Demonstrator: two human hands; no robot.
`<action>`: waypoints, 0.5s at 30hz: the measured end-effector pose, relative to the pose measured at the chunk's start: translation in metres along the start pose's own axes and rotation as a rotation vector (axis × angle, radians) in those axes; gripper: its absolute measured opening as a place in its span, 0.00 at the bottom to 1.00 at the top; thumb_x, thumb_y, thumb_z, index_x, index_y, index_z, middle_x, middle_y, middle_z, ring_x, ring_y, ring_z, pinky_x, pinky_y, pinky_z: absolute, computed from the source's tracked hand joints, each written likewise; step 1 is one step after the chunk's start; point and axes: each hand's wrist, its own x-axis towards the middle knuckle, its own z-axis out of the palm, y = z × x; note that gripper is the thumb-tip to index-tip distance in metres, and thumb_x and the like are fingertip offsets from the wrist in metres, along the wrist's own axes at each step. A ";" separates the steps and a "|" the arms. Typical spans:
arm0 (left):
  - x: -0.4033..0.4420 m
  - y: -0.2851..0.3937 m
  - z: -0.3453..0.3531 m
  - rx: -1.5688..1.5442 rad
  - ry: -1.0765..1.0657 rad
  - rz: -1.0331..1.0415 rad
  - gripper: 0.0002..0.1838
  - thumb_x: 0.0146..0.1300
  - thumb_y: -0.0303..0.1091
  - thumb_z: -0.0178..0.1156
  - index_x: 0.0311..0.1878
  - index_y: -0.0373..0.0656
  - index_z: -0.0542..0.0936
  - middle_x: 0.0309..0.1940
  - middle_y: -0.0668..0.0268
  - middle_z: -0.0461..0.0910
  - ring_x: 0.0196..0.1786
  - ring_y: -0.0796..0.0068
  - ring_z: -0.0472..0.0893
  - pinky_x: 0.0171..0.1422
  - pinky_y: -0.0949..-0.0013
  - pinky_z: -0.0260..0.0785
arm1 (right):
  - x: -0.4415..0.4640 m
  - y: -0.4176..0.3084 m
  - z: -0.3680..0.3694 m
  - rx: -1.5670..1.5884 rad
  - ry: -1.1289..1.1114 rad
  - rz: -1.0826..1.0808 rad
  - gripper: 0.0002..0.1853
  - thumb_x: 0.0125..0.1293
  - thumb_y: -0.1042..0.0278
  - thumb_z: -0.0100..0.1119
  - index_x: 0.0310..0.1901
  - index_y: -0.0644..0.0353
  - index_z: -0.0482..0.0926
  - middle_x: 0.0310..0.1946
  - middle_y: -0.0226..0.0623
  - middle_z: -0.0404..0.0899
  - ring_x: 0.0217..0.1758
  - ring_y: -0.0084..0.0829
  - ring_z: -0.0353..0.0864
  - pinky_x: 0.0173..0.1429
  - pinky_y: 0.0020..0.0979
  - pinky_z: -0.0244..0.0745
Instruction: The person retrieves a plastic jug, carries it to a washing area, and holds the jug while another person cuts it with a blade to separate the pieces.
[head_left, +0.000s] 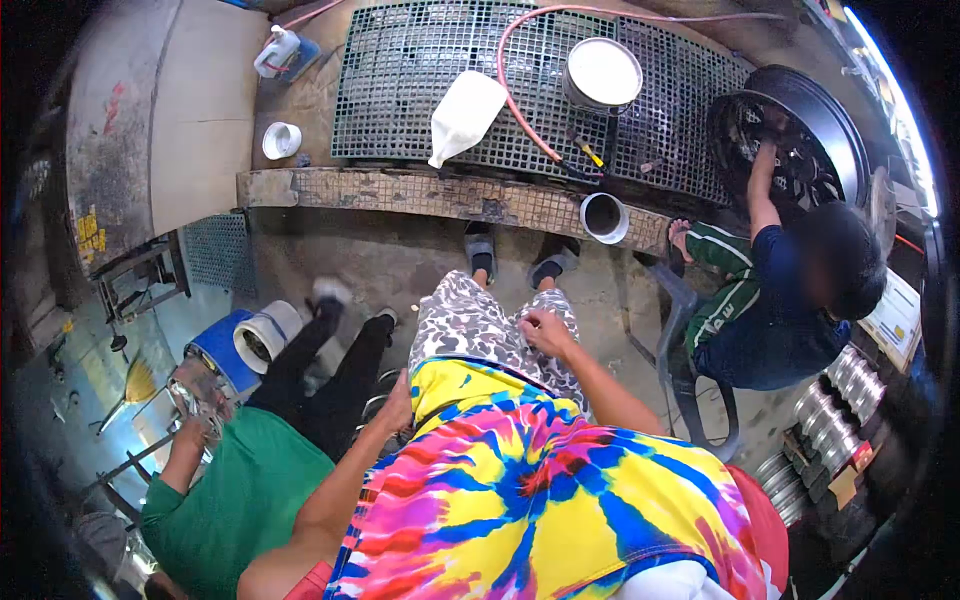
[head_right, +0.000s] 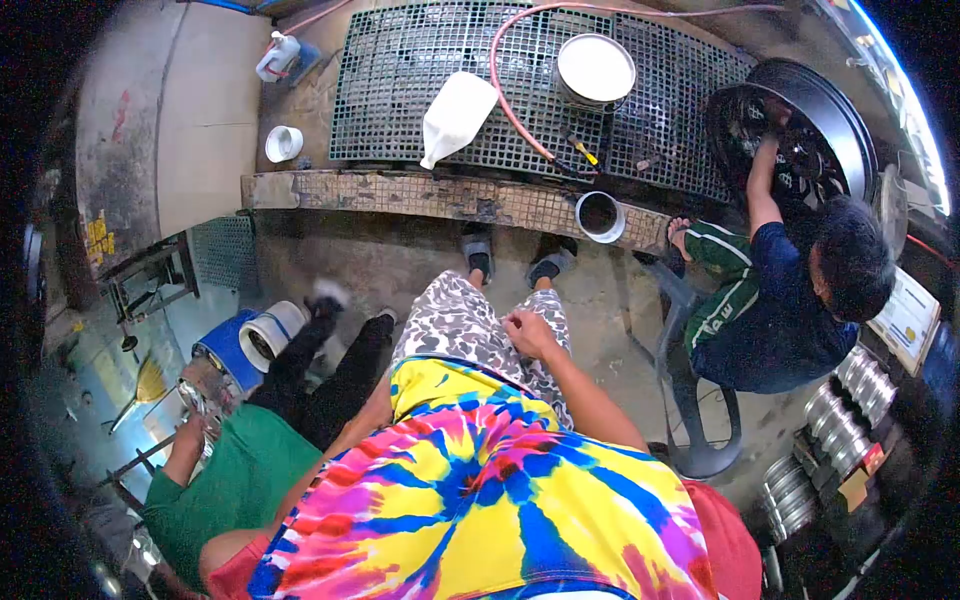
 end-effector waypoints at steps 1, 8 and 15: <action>0.010 0.013 0.000 0.097 0.013 0.003 0.30 0.68 0.42 0.52 0.68 0.36 0.60 0.65 0.51 0.64 0.68 0.63 0.62 0.71 0.65 0.54 | -0.001 0.006 -0.007 -0.004 0.001 -0.005 0.15 0.60 0.58 0.55 0.40 0.60 0.81 0.32 0.45 0.82 0.36 0.38 0.81 0.43 0.36 0.74; 0.076 -0.030 0.039 -0.320 0.224 -0.456 0.25 0.70 0.40 0.39 0.63 0.34 0.66 0.55 0.53 0.75 0.56 0.62 0.74 0.61 0.62 0.64 | -0.035 0.067 -0.078 -0.093 0.146 0.234 0.16 0.59 0.55 0.55 0.36 0.60 0.82 0.33 0.45 0.83 0.38 0.40 0.83 0.45 0.36 0.75; 0.026 0.062 0.041 -0.527 0.012 -0.310 0.18 0.65 0.32 0.52 0.57 0.36 0.74 0.47 0.61 0.79 0.49 0.75 0.77 0.51 0.71 0.68 | -0.067 0.160 -0.089 -0.060 0.162 0.288 0.16 0.58 0.52 0.54 0.38 0.53 0.84 0.35 0.43 0.83 0.41 0.41 0.83 0.47 0.38 0.75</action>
